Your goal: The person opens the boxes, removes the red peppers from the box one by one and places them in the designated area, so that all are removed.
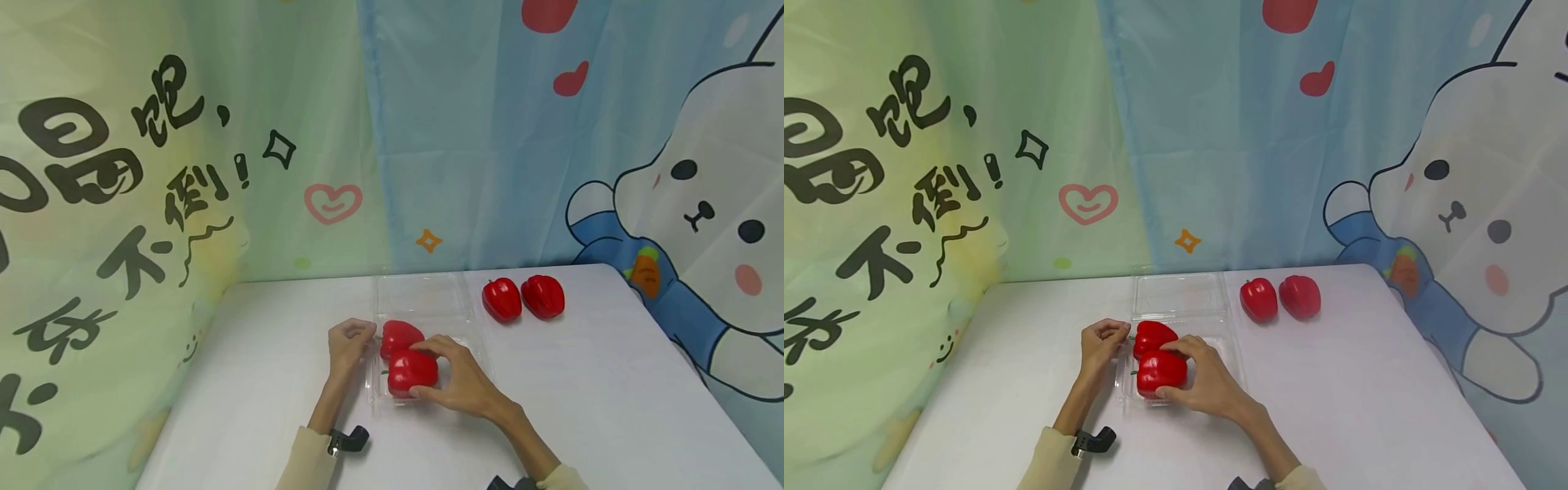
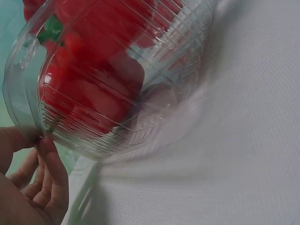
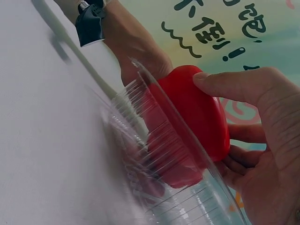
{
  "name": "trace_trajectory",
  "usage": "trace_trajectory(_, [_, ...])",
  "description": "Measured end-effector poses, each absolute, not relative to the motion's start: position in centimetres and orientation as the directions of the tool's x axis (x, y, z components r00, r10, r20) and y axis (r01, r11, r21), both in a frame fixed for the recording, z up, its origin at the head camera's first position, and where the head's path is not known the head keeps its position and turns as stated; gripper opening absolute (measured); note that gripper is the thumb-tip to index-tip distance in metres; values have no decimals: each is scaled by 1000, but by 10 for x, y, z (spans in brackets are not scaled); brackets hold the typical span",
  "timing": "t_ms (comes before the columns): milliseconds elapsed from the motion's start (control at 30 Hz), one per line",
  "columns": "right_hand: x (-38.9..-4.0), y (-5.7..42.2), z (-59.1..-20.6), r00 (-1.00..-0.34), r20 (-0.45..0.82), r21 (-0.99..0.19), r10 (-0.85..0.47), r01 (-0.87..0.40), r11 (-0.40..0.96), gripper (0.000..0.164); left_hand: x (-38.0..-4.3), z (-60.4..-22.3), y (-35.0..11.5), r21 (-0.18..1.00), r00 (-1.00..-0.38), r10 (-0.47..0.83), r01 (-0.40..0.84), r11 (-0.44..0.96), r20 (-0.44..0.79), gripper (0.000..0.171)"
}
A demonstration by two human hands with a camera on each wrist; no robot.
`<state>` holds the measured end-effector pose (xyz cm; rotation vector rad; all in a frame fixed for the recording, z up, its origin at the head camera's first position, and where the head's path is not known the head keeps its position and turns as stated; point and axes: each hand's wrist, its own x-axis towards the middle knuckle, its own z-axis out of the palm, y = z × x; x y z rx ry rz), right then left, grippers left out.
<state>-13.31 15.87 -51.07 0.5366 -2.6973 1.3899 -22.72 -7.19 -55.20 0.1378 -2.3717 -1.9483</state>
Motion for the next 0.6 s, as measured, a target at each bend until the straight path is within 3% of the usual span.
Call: trace_trajectory(600, [-129,169,-505,-939,263,-798,-223,-342,496,73,-231,-554,-74,989,-995,-100,-19,144,-4,16])
